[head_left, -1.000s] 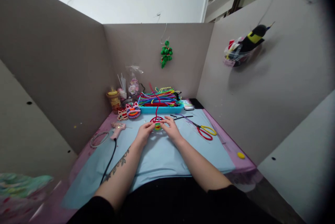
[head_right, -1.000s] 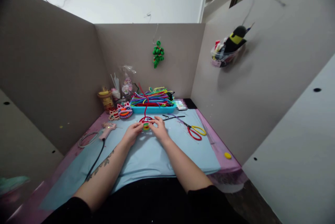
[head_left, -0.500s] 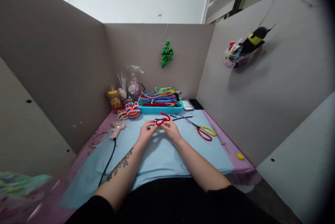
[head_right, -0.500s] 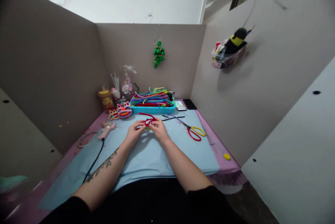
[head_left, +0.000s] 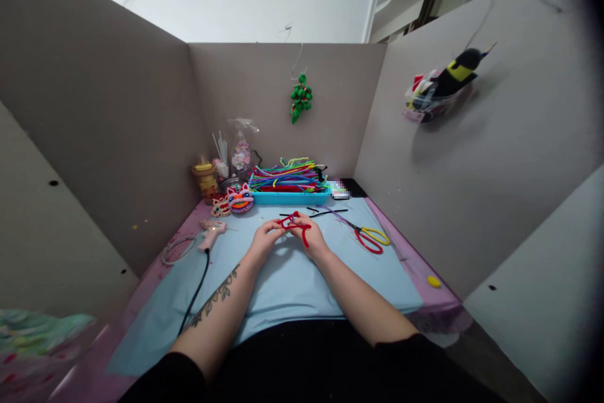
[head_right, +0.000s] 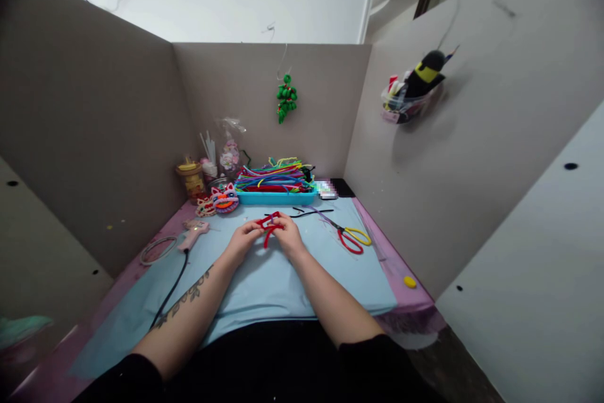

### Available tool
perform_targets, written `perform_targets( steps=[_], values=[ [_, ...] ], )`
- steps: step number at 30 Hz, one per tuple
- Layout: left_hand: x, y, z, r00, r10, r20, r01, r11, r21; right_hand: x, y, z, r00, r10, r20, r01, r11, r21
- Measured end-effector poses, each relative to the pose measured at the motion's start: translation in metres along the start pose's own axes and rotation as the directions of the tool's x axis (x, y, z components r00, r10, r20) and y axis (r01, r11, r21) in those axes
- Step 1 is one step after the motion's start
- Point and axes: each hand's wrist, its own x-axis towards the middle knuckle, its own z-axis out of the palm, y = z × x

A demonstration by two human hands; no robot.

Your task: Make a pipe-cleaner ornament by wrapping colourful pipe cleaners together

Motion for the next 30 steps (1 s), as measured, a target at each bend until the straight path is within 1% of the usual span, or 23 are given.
perform_targets(
  steps=[3, 5, 7, 9, 10, 11, 12, 14, 15, 16, 17, 19, 21, 22, 24, 26, 30],
  values=[
    [-0.001, 0.001, 0.001, 0.999, 0.035, -0.007, -0.034, 0.993, 0.111, 0.001, 0.000, -0.001, 1.000, -0.015, -0.015, 0.014, 0.999, -0.050],
    [-0.001, 0.004, 0.000, 0.995, 0.088, -0.038, -0.079, 0.977, 0.196, 0.001, 0.001, -0.002, 1.000, -0.021, -0.012, 0.020, 0.995, -0.101],
    [-0.003, 0.007, -0.001, 0.979, 0.173, -0.107, -0.137, 0.948, 0.286, 0.002, 0.002, -0.003, 0.999, -0.033, -0.015, 0.030, 0.987, -0.157],
    [-0.004, 0.010, -0.002, 0.950, 0.268, -0.162, -0.198, 0.915, 0.351, 0.003, 0.003, -0.005, 0.998, -0.056, -0.011, 0.052, 0.977, -0.205],
    [-0.005, 0.011, -0.003, 0.943, 0.293, -0.159, -0.222, 0.908, 0.356, 0.003, 0.003, -0.005, 0.998, -0.070, -0.001, 0.068, 0.972, -0.225],
    [-0.006, 0.012, -0.002, 0.947, 0.294, -0.127, -0.237, 0.911, 0.339, 0.003, 0.003, -0.006, 0.996, -0.085, 0.010, 0.085, 0.966, -0.242],
    [-0.006, 0.012, -0.001, 0.961, 0.269, -0.070, -0.236, 0.923, 0.302, 0.003, 0.002, -0.006, 0.995, -0.101, 0.021, 0.103, 0.960, -0.259],
    [-0.006, 0.011, 0.001, 0.984, 0.171, 0.051, -0.178, 0.964, 0.200, 0.002, 0.001, -0.006, 0.991, -0.127, 0.032, 0.131, 0.947, -0.295],
    [-0.006, 0.010, 0.002, 0.989, 0.123, 0.086, -0.134, 0.981, 0.143, 0.001, -0.001, -0.005, 0.990, -0.135, 0.031, 0.138, 0.941, -0.310],
    [-0.005, 0.008, 0.003, 0.992, 0.085, 0.093, -0.093, 0.992, 0.085, 0.000, -0.002, -0.005, 0.989, -0.143, 0.026, 0.144, 0.935, -0.325],
    [-0.004, 0.007, 0.004, 0.996, 0.057, 0.073, -0.060, 0.998, 0.029, -0.002, -0.004, -0.004, 0.987, -0.157, 0.021, 0.155, 0.926, -0.344],
    [-0.002, 0.004, 0.004, 1.000, 0.025, -0.005, -0.026, 0.997, -0.071, -0.005, -0.008, -0.002, 0.975, -0.220, 0.028, 0.212, 0.890, -0.404],
    [0.000, 0.002, 0.003, 0.998, 0.000, -0.065, -0.009, 0.991, -0.134, -0.009, -0.010, 0.000, 0.949, -0.309, 0.068, 0.302, 0.822, -0.483],
    [0.000, 0.001, 0.003, 0.997, -0.013, -0.077, 0.002, 0.989, -0.147, -0.010, -0.011, 0.001, 0.933, -0.347, 0.095, 0.344, 0.784, -0.517],
    [0.000, 0.002, 0.003, 0.998, -0.030, -0.054, 0.022, 0.990, -0.138, -0.011, -0.011, 0.003, 0.912, -0.391, 0.126, 0.391, 0.731, -0.560],
    [-0.003, 0.005, 0.005, 0.999, -0.035, -0.025, 0.032, 0.994, -0.104, -0.011, -0.010, 0.004, 0.905, -0.406, 0.129, 0.401, 0.709, -0.579],
    [-0.007, 0.010, 0.009, 0.998, 0.032, -0.045, -0.034, 0.998, -0.047, -0.011, -0.010, 0.003, 0.900, -0.418, 0.127, 0.407, 0.696, -0.591]
  ],
)
